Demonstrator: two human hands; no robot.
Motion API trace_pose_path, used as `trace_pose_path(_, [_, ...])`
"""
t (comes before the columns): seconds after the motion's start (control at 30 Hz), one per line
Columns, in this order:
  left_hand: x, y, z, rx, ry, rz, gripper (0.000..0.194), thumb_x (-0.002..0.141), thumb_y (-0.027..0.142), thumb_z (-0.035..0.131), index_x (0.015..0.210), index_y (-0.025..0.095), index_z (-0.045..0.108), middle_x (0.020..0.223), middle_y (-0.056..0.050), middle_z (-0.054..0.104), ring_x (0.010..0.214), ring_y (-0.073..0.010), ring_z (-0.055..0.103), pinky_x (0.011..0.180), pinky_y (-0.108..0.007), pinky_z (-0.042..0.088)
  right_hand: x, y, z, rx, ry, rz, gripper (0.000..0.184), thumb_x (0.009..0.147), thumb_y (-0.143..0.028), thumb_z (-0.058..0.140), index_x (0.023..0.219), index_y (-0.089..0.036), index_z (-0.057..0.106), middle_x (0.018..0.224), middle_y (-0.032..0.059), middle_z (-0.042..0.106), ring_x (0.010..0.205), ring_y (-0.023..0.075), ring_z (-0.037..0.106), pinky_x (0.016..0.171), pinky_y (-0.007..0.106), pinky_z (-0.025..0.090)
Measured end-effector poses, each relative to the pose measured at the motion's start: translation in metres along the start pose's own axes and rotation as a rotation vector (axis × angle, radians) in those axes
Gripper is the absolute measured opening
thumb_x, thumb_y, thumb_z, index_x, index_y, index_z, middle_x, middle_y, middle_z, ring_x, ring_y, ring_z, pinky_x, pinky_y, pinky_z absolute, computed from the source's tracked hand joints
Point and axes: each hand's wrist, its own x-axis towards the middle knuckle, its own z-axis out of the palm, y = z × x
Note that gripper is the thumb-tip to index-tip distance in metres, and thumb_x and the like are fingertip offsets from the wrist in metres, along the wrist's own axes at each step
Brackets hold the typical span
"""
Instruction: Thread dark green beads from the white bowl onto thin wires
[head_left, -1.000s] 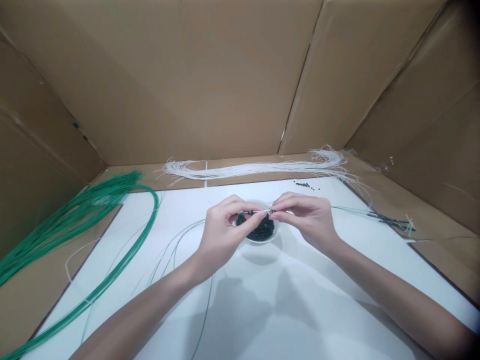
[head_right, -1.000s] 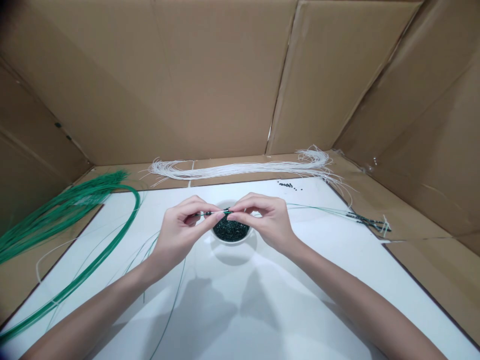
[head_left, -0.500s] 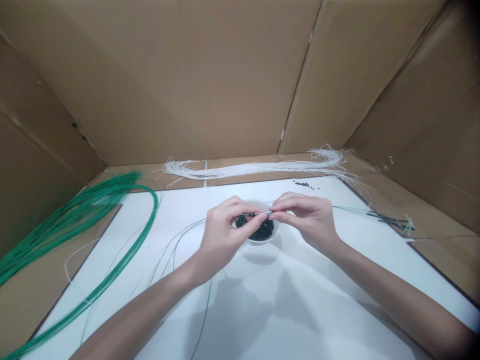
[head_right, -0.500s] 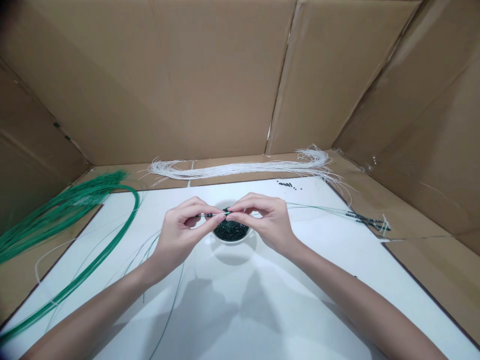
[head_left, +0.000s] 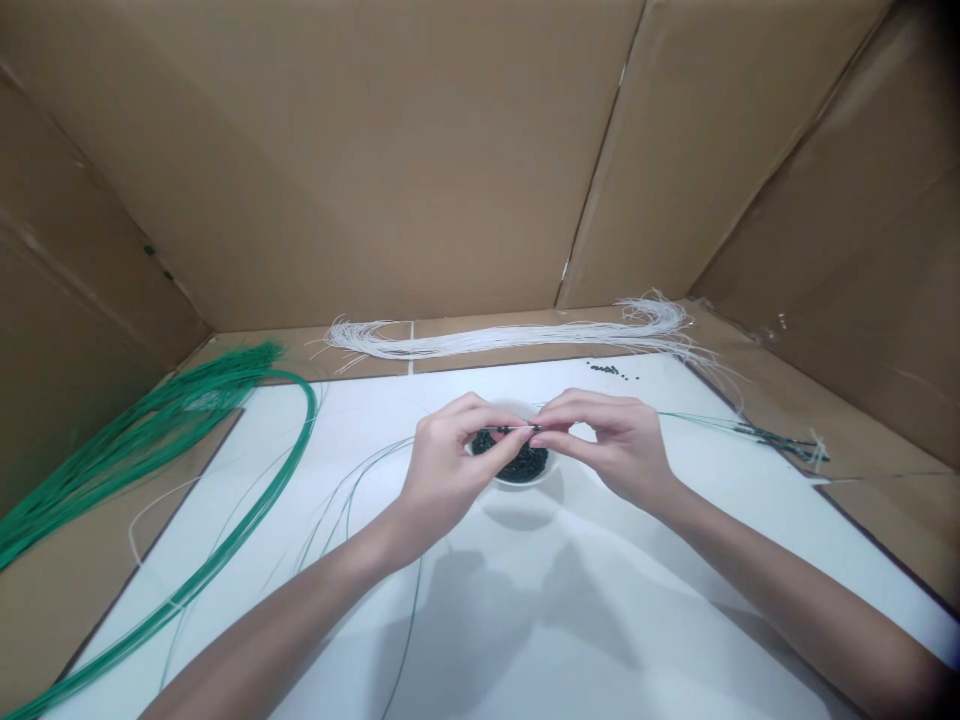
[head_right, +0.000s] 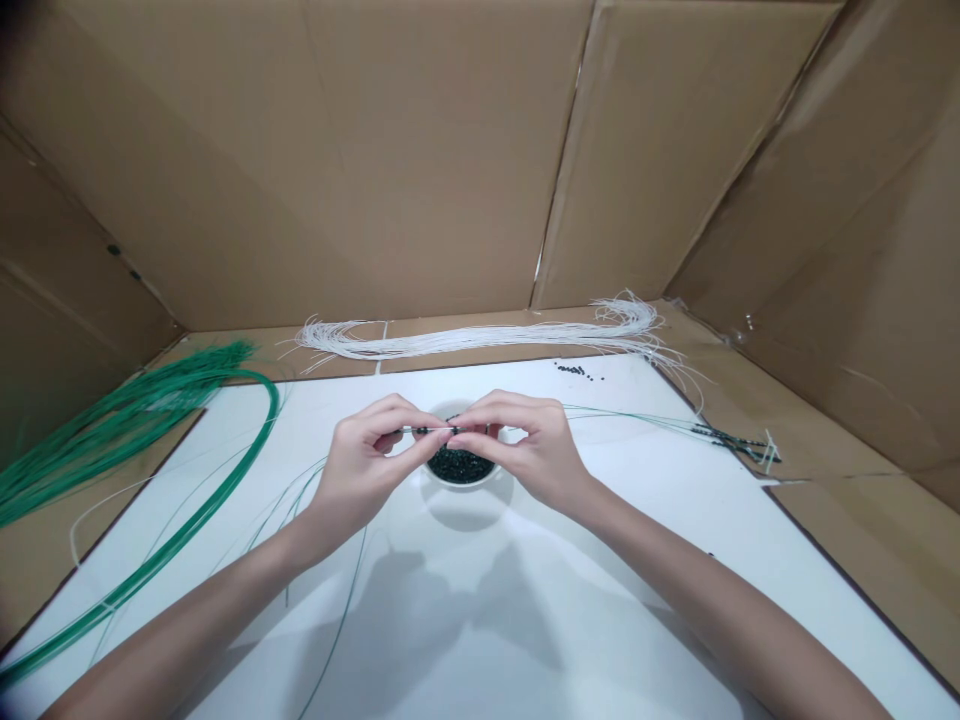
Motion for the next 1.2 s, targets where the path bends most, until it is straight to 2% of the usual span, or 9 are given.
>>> trace_pose_path(0.1, [0.002,-0.003,0.000,-0.002,0.033,-0.006,0.009,0.074,0.026,0.061,0.077,0.022,0.068,0.069,0.000,0.057,0.061,-0.0077,0.049,0.049,-0.019,0.035,0.001,-0.001,-0.001,-0.030,-0.032,0.012,0.012,0.075,-0.016,0.061,0.082,-0.021,0.069,0.075,0.0026,0.067,0.065,0.0124,0.059,0.055,0.025,0.046])
trace_pose_path(0.43, [0.004,-0.010,0.001,0.025,0.002,0.003,0.011,0.072,0.023,0.062,0.080,0.022,0.069,0.069,0.000,0.057,0.063,-0.0089,0.050,0.053,-0.019,0.036,0.001,-0.002,0.002,-0.190,0.018,-0.029,0.010,0.077,-0.017,0.057,0.074,-0.017,0.066,0.068,0.0036,0.065,0.060,0.0111,0.055,0.050,0.023,0.043])
trace_pose_path(0.8, [0.004,-0.010,-0.003,0.046,-0.059,0.017,0.020,0.080,0.029,0.053,0.086,0.020,0.070,0.070,-0.003,0.059,0.064,-0.0108,0.052,0.058,-0.021,0.039,0.003,-0.001,0.001,-0.103,-0.023,0.070,0.011,0.077,-0.020,0.055,0.074,-0.018,0.065,0.069,0.0033,0.064,0.061,0.0116,0.055,0.050,0.022,0.043])
trace_pose_path(1.0, [0.006,-0.014,-0.001,0.094,-0.080,0.009,0.020,0.076,0.030,0.058,0.089,0.021,0.070,0.071,-0.003,0.060,0.066,-0.0125,0.054,0.062,-0.023,0.041,0.003,0.003,0.005,-0.225,-0.007,0.000,0.013,0.075,-0.017,0.053,0.066,-0.017,0.062,0.063,0.0028,0.062,0.057,0.0117,0.054,0.050,0.022,0.044])
trace_pose_path(1.1, [0.007,-0.016,0.000,0.107,-0.101,-0.020,0.019,0.074,0.034,0.059,0.084,0.022,0.071,0.068,-0.003,0.059,0.062,-0.0120,0.049,0.059,-0.023,0.038,0.002,0.004,0.010,-0.273,-0.002,-0.021,0.012,0.073,-0.015,0.052,0.064,-0.018,0.060,0.061,0.0024,0.060,0.056,0.0117,0.054,0.048,0.022,0.044])
trace_pose_path(1.2, [0.011,-0.019,-0.001,0.060,-0.088,-0.035,0.020,0.073,0.035,0.059,0.074,0.018,0.069,0.068,-0.002,0.058,0.061,-0.0108,0.043,0.058,-0.022,0.034,0.003,0.005,0.011,-0.250,-0.045,0.036,0.011,0.071,-0.015,0.051,0.064,-0.017,0.060,0.062,0.0017,0.061,0.056,0.0110,0.054,0.049,0.021,0.044])
